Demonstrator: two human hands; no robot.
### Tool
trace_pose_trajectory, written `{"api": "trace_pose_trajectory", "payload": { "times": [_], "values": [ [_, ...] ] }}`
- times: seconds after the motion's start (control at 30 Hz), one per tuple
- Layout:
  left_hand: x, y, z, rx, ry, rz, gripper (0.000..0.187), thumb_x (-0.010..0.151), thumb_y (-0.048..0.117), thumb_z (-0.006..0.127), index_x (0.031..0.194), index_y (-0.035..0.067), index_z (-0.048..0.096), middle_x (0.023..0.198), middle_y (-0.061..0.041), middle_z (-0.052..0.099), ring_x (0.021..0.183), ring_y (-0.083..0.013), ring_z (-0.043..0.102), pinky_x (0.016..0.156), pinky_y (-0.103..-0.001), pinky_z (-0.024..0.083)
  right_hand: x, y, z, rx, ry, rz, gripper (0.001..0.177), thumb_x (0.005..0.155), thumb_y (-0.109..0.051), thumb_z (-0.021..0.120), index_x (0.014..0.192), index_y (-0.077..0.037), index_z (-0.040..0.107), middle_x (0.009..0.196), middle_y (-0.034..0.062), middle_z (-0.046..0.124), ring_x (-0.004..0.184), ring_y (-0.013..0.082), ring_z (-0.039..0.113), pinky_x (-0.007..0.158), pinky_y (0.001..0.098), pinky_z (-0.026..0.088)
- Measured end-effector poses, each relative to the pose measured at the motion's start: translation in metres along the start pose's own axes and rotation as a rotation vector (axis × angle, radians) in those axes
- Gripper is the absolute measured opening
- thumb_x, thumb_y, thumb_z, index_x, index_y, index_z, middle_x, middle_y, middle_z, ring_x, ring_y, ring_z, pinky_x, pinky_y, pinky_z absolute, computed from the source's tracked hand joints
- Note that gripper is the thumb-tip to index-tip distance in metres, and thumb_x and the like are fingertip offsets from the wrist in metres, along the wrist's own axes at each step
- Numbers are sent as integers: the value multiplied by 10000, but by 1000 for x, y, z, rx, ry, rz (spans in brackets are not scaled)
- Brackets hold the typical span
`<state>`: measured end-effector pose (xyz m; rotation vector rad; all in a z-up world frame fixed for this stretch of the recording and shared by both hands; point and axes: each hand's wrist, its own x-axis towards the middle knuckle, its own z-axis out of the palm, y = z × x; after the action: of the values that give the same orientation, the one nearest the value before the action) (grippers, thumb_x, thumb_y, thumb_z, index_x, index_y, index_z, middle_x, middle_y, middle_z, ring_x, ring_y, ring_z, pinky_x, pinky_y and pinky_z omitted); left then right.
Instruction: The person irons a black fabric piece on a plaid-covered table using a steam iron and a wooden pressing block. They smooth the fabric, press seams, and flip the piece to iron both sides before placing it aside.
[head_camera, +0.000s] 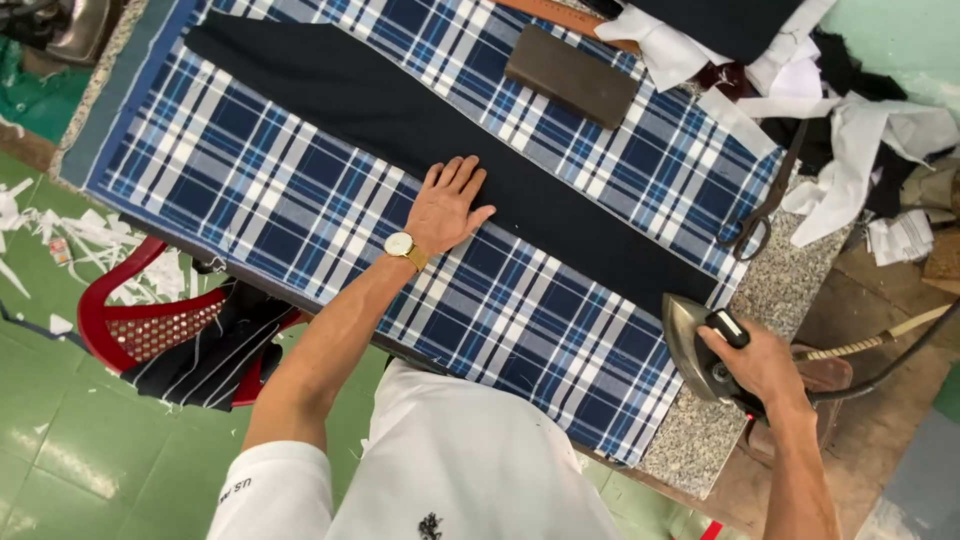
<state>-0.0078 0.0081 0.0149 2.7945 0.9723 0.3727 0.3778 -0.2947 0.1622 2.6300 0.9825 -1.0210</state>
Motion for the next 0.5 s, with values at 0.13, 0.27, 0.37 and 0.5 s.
{"api": "trace_pose_trajectory", "payload": {
  "times": [0.13, 0.27, 0.37, 0.5],
  "values": [
    [2, -12, 3, -13, 8, 52, 628, 1101, 515, 357, 1405, 22, 601, 1501, -165, 533, 1358, -346, 483, 1107, -497, 353, -6, -33, 3, 31, -16, -36, 531, 940, -547, 590, 933, -29, 704, 882, 179, 741, 791, 324, 670, 694, 419, 473],
    [8, -24, 3, -95, 77, 74, 568, 1125, 517, 354, 1302, 77, 665, 1330, -142, 634, 1243, -269, 548, 990, -435, 376, 3, -79, 16, 32, 18, -134, 500, 887, -572, 722, 1097, -120, 765, 1017, 201, 779, 987, 403, 731, 814, 486, 560],
    [17, -35, 4, -148, 10, 42, 535, 1144, 483, 337, 1298, 102, 679, 1316, -111, 662, 1213, -245, 585, 952, -416, 413, -18, -146, 5, 2, 21, -275, 488, 875, -560, 722, 1050, -106, 767, 949, 185, 784, 918, 394, 749, 791, 474, 575],
    [29, -43, -11, -269, -123, -28, 563, 1152, 508, 282, 1276, 151, 700, 1297, -66, 694, 1208, -246, 620, 946, -425, 423, -31, -235, -5, -44, -45, -475, 477, 863, -534, 717, 1069, -106, 762, 956, 179, 783, 944, 391, 749, 831, 483, 580]
  ]
}}
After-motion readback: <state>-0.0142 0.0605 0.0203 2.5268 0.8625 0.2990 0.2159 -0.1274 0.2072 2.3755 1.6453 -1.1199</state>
